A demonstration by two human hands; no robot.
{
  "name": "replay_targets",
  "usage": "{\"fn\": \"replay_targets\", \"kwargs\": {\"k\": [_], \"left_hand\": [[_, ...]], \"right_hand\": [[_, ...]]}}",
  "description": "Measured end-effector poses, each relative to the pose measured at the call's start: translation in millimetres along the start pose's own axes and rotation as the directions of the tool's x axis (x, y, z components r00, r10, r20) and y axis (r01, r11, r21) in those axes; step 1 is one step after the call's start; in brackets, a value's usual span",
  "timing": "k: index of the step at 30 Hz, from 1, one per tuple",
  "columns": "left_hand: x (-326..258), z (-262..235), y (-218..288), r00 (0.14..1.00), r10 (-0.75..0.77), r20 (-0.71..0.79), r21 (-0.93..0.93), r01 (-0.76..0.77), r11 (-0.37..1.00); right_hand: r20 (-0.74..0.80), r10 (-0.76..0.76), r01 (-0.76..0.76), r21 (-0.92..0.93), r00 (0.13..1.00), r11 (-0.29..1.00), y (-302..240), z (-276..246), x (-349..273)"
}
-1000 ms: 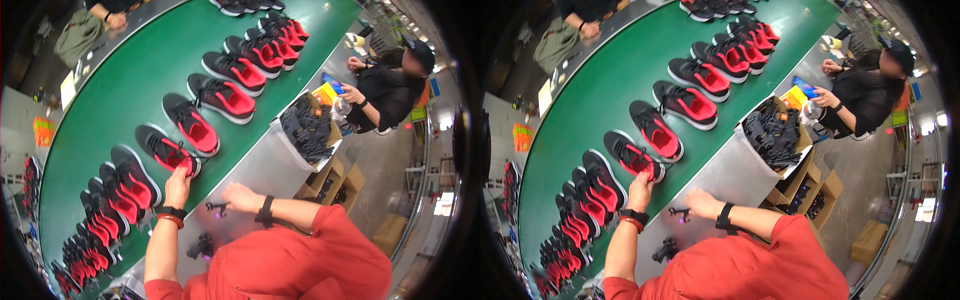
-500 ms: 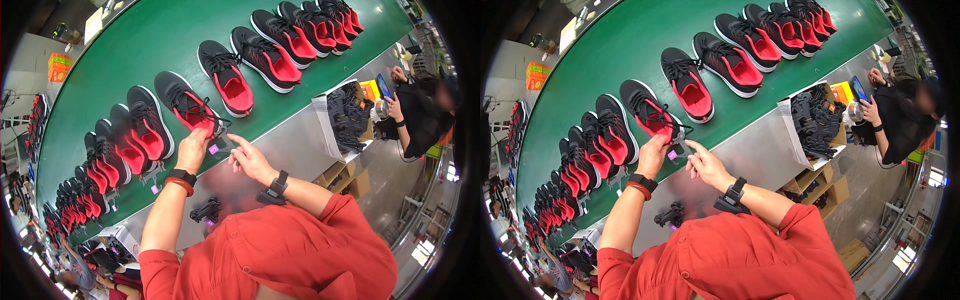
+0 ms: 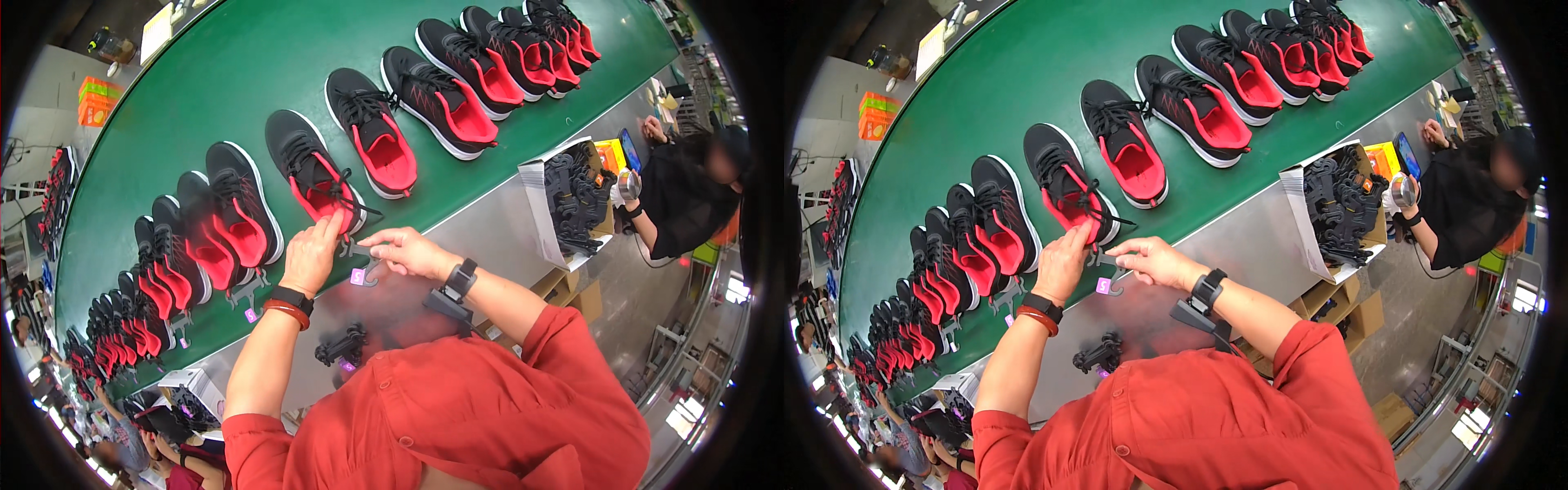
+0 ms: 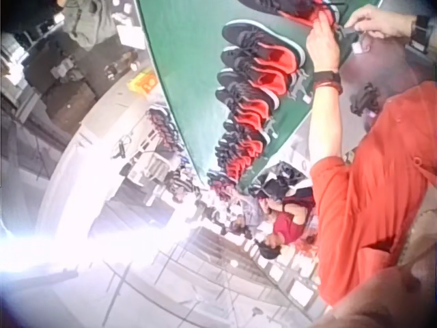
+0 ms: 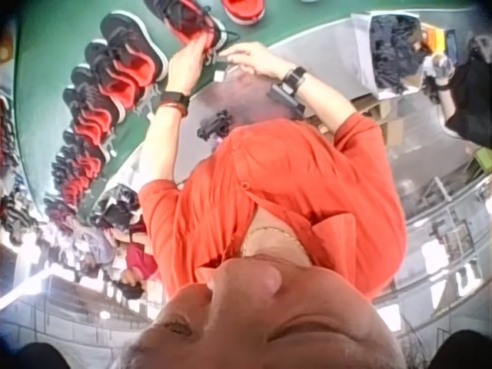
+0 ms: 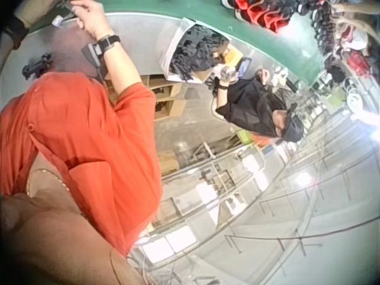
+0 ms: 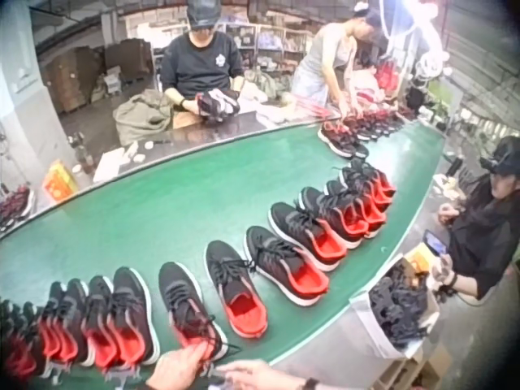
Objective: Attaching plastic hangtags and labels to finished sneakers on an assembly line.
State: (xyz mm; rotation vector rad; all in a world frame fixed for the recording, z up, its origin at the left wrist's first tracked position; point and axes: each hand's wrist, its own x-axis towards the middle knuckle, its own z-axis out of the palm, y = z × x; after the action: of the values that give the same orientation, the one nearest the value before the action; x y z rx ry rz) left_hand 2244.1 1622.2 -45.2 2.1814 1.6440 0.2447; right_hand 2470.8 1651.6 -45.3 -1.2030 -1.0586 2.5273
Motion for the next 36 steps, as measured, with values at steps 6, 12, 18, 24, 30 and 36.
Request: {"fn": "replay_targets", "kwargs": {"k": [6,12,18,24,30,36], "left_hand": [[-1,-19,18,0.982,0.139,0.129,0.008,-0.141,0.99],[-11,-30,31,0.972,-0.136,0.194,-0.007,0.14,0.99],[-27,-10,14,0.967,-0.219,0.128,-0.204,0.242,0.949],[-23,-19,16,0.932,-0.314,0.183,-0.254,0.353,0.9],[-30,-17,14,0.931,-0.331,0.154,-0.263,0.362,0.894],[-34,-22,16,0.939,-0.316,0.138,-0.436,0.344,0.831]], "right_hand": [[0.052,-0.062,0.073,-0.236,0.997,0.969,-20,-2,3],[0.153,-0.541,0.239,-0.967,0.827,0.092,-86,-46,-11],[0.377,-0.451,0.317,-0.926,0.809,-0.205,-69,-81,31],[0.403,-0.453,0.266,-0.903,0.795,-0.338,-77,-18,24],[0.391,-0.45,0.201,-0.888,0.803,-0.413,-69,7,32],[0.415,-0.415,0.167,-0.84,0.809,-0.516,-59,10,41]]}}
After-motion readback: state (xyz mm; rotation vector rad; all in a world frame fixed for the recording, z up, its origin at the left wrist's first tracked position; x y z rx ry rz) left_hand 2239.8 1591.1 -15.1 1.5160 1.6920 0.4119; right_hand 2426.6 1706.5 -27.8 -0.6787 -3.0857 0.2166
